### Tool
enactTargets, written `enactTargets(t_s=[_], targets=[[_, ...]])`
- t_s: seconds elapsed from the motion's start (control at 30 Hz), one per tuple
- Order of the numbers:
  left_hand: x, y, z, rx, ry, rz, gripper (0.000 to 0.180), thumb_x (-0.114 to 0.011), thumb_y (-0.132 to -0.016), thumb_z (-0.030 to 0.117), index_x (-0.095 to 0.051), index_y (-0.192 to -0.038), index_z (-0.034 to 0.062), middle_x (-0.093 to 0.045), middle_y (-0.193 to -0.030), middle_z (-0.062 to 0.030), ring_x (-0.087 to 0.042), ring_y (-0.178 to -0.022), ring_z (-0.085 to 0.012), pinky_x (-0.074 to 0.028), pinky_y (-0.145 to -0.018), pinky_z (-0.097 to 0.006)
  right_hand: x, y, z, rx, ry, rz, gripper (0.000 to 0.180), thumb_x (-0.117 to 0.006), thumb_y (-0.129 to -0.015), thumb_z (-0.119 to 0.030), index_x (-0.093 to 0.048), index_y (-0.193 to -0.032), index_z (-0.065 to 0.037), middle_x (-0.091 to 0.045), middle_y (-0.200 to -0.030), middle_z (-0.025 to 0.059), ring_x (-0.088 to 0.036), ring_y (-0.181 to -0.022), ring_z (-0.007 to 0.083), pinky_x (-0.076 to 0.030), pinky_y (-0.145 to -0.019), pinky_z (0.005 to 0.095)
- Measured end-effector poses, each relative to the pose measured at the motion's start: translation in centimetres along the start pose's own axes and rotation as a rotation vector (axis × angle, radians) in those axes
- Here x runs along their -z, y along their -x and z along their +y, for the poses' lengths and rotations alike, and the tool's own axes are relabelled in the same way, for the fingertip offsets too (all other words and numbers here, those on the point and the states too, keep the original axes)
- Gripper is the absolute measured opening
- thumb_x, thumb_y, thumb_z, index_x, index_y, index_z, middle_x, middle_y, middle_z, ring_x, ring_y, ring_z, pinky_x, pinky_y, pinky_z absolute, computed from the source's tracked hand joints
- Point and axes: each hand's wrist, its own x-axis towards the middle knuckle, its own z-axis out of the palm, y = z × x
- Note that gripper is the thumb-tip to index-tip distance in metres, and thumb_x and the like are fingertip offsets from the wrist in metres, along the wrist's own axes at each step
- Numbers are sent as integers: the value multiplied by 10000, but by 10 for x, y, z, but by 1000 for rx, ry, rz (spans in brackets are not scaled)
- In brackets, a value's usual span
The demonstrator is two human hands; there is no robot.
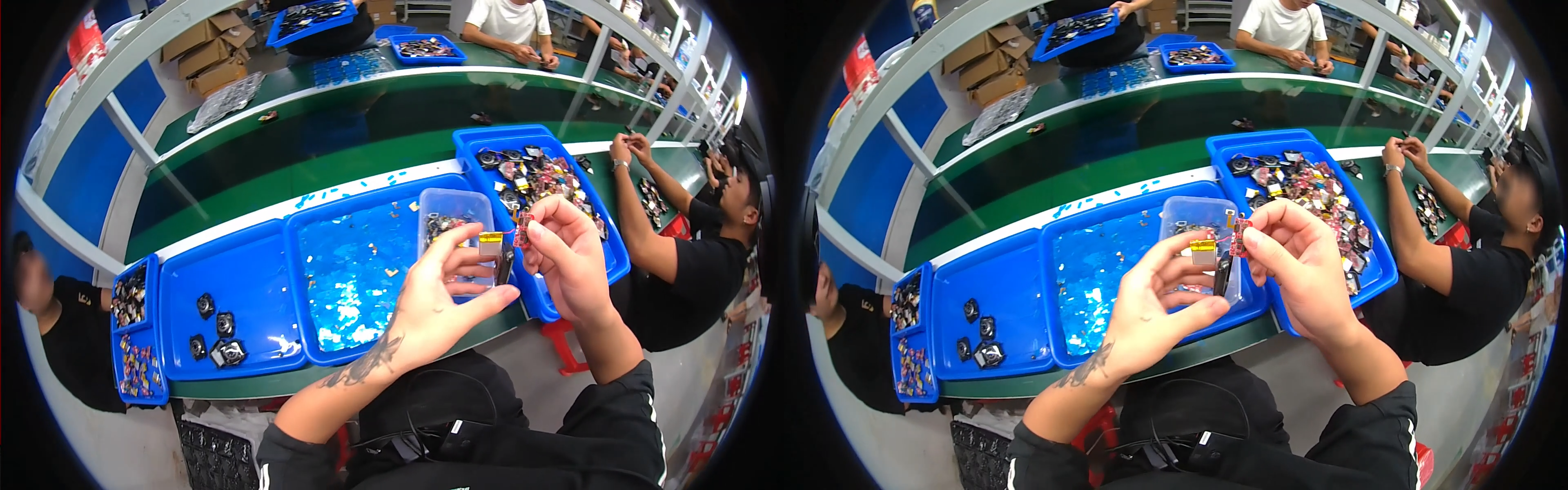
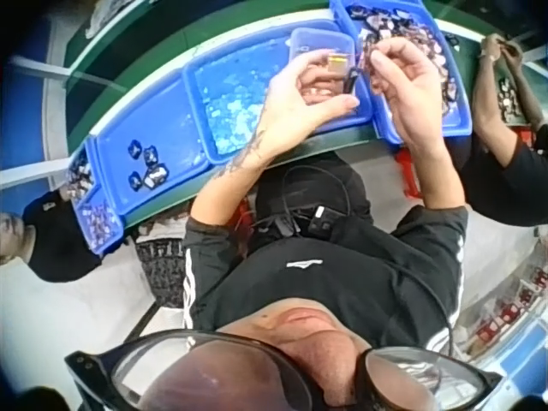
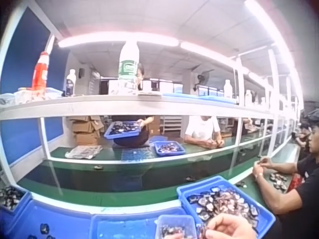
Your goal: Manually assembling small electronic components, such as fitting batteries into plastic device housings, at a factory workbench.
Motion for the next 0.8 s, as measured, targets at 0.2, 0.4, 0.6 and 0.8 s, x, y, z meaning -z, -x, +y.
enactTargets(t_s=[0.2, 0.4, 0.6, 0.8], targets=[[0, 10, -12, 21, 276, 28, 462, -625, -902, 45, -460, -1312, -88, -578, -1252, -164, -584, -1150, -225, -471, -1001, -347, -18, 1, 10, 53, 6, 17, 185, -637, -892, -47, -578, -1063, -10, -620, -834, 16, -542, -679, 43, -425, -592, 186], [-8, 20, -23, -107, 463, 137, 420, -526, -967, 71, -432, -1353, -66, -556, -1287, -163, -553, -1191, -221, -442, -1050, -372, -24, 11, 17, 94, 106, -43, 436, -625, -862, 15, -511, -1284, 26, -615, -878, 25, -566, -768, 45, -447, -634, 176], [-21, 28, -34, -238, 579, 213, 383, -461, -996, 67, -426, -1357, -55, -525, -1324, -151, -528, -1218, -226, -427, -1067, -388, -40, 28, 33, 191, 183, 71, 391, -634, -846, 56, -532, -1223, 40, -644, -967, 65, -617, -861, 81, -497, -664, 183], [-32, 28, -53, -282, 545, 340, 432, -487, -988, 66, -395, -1393, -52, -528, -1322, -154, -529, -1209, -217, -431, -1038, -367, -44, 41, 52, 268, 148, 143, 173, -659, -816, 69, -626, -981, 29, -632, -965, 92, -629, -858, 115, -526, -655, 207]])
